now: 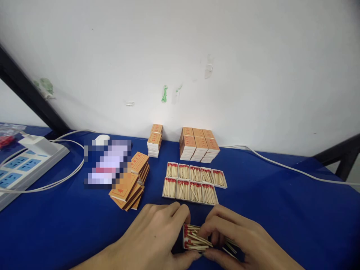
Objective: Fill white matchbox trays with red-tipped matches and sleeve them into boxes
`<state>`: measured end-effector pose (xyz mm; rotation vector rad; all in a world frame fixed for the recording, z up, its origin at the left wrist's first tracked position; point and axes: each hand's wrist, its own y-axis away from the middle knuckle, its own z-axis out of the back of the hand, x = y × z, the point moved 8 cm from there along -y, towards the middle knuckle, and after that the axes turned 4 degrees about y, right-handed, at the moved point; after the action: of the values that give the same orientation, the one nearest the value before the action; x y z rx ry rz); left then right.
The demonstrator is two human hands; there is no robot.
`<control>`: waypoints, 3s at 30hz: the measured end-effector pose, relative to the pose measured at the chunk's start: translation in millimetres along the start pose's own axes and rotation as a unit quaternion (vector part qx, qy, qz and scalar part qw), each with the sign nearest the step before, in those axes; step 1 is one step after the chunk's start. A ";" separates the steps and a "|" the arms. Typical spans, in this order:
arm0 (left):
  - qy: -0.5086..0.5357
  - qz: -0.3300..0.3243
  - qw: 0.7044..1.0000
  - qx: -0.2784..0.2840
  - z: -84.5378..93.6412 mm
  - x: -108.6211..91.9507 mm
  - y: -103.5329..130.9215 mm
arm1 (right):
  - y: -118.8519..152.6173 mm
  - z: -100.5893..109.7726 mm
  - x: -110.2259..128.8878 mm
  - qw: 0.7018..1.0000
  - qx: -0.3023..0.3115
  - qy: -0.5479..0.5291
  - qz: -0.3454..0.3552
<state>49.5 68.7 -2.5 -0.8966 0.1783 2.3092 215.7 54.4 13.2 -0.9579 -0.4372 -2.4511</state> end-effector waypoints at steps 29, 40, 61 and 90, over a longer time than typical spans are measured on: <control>0.015 0.009 0.999 0.038 3.5 -0.7 -0.1 | -10.1 -1.2 -4.0 0.998 -0.039 -0.031 0.035; -0.057 -0.058 0.996 -0.037 2.9 -12.3 2.3 | 24.1 38.8 -27.1 0.981 -0.176 0.084 -0.009; -0.065 -0.024 0.997 -0.042 5.6 -1.7 3.9 | 31.2 22.6 -62.1 0.986 -0.113 0.060 -0.105; -0.014 0.048 0.999 0.008 6.9 5.2 -1.1 | 28.7 16.6 -50.5 0.993 -0.086 0.035 -0.076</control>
<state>43.4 74.7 -0.5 -0.8644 0.2333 2.4043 272.7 53.3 -6.9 -0.9346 -0.2896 -2.6873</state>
